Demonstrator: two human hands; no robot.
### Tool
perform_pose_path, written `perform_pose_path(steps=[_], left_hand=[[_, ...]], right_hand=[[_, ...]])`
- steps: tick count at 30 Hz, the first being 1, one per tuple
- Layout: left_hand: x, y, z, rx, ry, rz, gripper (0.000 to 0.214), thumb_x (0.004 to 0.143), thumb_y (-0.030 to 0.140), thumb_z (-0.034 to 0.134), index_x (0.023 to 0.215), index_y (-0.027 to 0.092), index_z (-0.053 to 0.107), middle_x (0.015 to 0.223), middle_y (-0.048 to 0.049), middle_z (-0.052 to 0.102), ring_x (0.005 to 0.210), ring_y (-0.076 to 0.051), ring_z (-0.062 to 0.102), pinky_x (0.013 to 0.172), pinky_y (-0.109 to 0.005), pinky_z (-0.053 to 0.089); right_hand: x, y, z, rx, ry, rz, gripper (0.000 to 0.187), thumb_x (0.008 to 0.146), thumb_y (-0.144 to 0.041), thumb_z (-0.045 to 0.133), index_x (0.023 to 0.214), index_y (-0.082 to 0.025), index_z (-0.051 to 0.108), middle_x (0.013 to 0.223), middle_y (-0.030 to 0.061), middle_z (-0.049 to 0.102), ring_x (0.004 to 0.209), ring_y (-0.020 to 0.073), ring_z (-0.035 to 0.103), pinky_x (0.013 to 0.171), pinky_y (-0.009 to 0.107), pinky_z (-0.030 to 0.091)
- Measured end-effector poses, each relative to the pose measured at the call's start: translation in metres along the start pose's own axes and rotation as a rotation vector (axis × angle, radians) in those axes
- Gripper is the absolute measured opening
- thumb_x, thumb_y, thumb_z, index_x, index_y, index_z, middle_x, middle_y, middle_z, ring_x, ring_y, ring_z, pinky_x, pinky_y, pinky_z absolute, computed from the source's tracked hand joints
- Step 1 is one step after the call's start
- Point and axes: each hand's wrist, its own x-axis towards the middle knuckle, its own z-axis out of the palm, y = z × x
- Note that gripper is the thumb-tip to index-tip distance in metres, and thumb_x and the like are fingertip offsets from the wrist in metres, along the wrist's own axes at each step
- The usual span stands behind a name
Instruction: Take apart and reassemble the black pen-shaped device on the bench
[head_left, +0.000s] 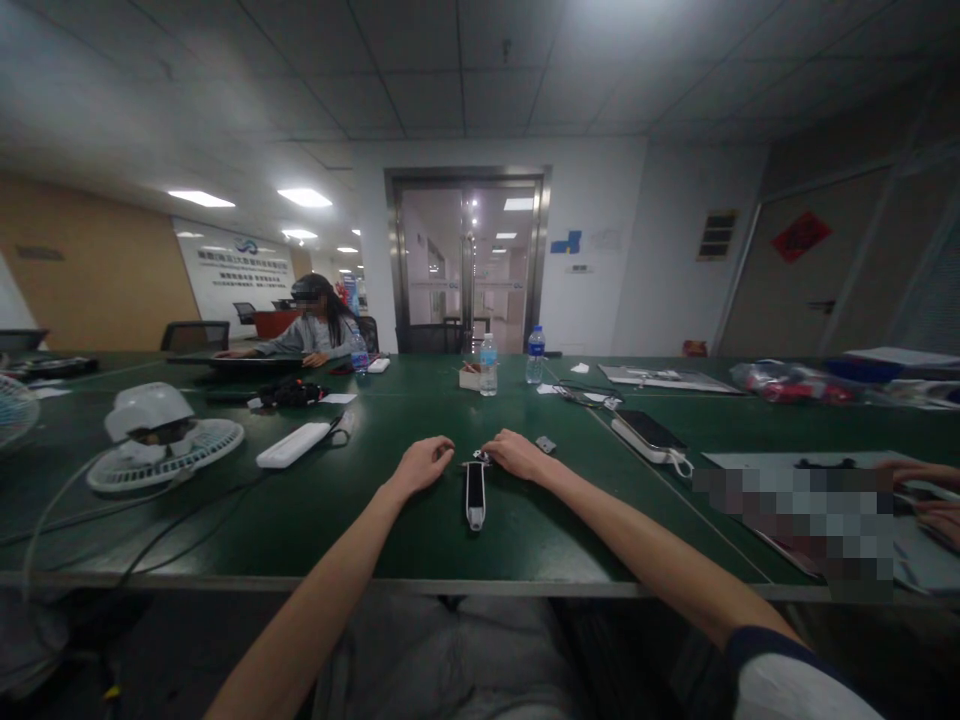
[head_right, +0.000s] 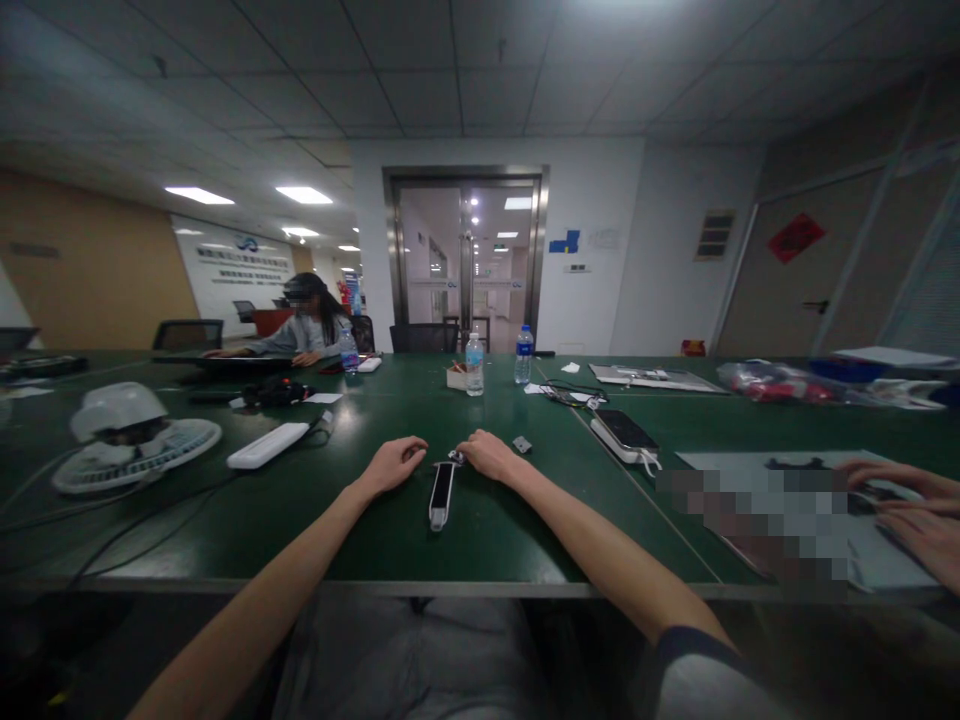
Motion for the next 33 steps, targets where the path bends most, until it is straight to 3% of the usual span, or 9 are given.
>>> perform_pose_path(steps=[2, 5, 8, 10, 14, 20, 23, 27, 33], left_hand=[[0.000, -0.001, 0.000, 0.007, 0.018, 0.001, 0.029, 0.084, 0.036, 0.046, 0.098, 0.019, 0.064, 0.077, -0.0026, 0.062, 0.068, -0.016, 0.055, 0.064, -0.026, 0.042], [0.002, 0.003, 0.000, -0.020, 0.059, 0.013, 0.027, 0.084, 0.035, 0.047, 0.095, 0.018, 0.065, 0.079, -0.0031, 0.063, 0.072, -0.016, 0.056, 0.068, -0.027, 0.043], [0.003, 0.011, 0.000, -0.162, 0.087, 0.002, 0.028, 0.084, 0.039, 0.048, 0.093, 0.018, 0.065, 0.085, -0.0034, 0.065, 0.077, -0.016, 0.058, 0.072, -0.027, 0.044], [0.005, 0.015, 0.000, -0.326, 0.093, -0.028, 0.031, 0.083, 0.042, 0.049, 0.093, 0.017, 0.064, 0.089, -0.0044, 0.066, 0.079, -0.016, 0.060, 0.072, -0.027, 0.046], [0.009, 0.013, 0.002, -0.630, 0.098, -0.120, 0.037, 0.077, 0.046, 0.055, 0.093, 0.012, 0.059, 0.084, -0.0074, 0.067, 0.069, -0.015, 0.061, 0.062, -0.026, 0.048], [0.010, 0.002, 0.007, -0.771, 0.072, -0.189, 0.036, 0.070, 0.040, 0.063, 0.092, 0.013, 0.055, 0.070, -0.0024, 0.063, 0.059, -0.012, 0.057, 0.054, -0.022, 0.044], [0.009, 0.000, 0.005, -0.722, 0.060, -0.189, 0.036, 0.070, 0.035, 0.062, 0.098, 0.014, 0.054, 0.072, -0.0016, 0.064, 0.058, -0.012, 0.057, 0.054, -0.022, 0.043], [0.007, -0.002, -0.001, -0.454, 0.072, -0.189, 0.025, 0.071, 0.028, 0.057, 0.091, 0.015, 0.062, 0.068, -0.0012, 0.064, 0.062, -0.014, 0.058, 0.059, -0.023, 0.043], [0.005, -0.004, -0.001, -0.242, -0.063, -0.190, 0.023, 0.071, 0.027, 0.053, 0.082, 0.014, 0.069, 0.070, -0.0033, 0.065, 0.064, -0.015, 0.057, 0.060, -0.024, 0.042]], right_hand=[[0.001, 0.001, 0.000, -0.016, -0.009, -0.006, 0.028, 0.087, -0.016, 0.043, 0.098, -0.018, 0.069, 0.085, 0.0086, 0.065, 0.083, 0.0175, 0.055, 0.074, 0.025, 0.040], [-0.001, -0.001, -0.004, -0.015, 0.092, 0.061, 0.027, 0.088, -0.017, 0.043, 0.095, -0.018, 0.069, 0.084, 0.0091, 0.064, 0.085, 0.0183, 0.054, 0.075, 0.027, 0.041], [-0.003, -0.013, -0.011, 0.038, 0.246, 0.081, 0.028, 0.091, -0.023, 0.040, 0.101, -0.018, 0.066, 0.089, 0.0093, 0.063, 0.088, 0.0188, 0.052, 0.078, 0.029, 0.042], [-0.004, -0.027, -0.016, 0.085, 0.297, 0.006, 0.030, 0.092, -0.024, 0.039, 0.107, -0.018, 0.063, 0.094, 0.0096, 0.062, 0.091, 0.0186, 0.051, 0.080, 0.030, 0.043], [-0.004, -0.053, -0.023, 0.100, 0.279, -0.160, 0.032, 0.091, -0.021, 0.039, 0.118, -0.016, 0.057, 0.100, 0.0100, 0.060, 0.095, 0.0187, 0.050, 0.086, 0.032, 0.042], [-0.007, -0.059, -0.031, 0.076, 0.248, -0.241, 0.039, 0.087, -0.022, 0.047, 0.125, -0.017, 0.050, 0.105, 0.0103, 0.060, 0.100, 0.0200, 0.049, 0.088, 0.036, 0.040], [-0.010, -0.052, -0.037, 0.044, 0.213, -0.215, 0.037, 0.087, -0.023, 0.047, 0.124, -0.019, 0.052, 0.104, 0.0096, 0.061, 0.097, 0.0190, 0.051, 0.085, 0.034, 0.040], [-0.016, -0.036, -0.042, -0.015, 0.170, -0.065, 0.024, 0.087, -0.022, 0.046, 0.101, -0.017, 0.065, 0.092, 0.0083, 0.064, 0.088, 0.0181, 0.054, 0.079, 0.032, 0.039], [-0.022, -0.019, -0.029, 0.040, -0.007, -0.009, 0.020, 0.084, -0.029, 0.053, 0.091, -0.017, 0.068, 0.085, 0.0068, 0.064, 0.083, 0.0175, 0.055, 0.075, 0.028, 0.040]])
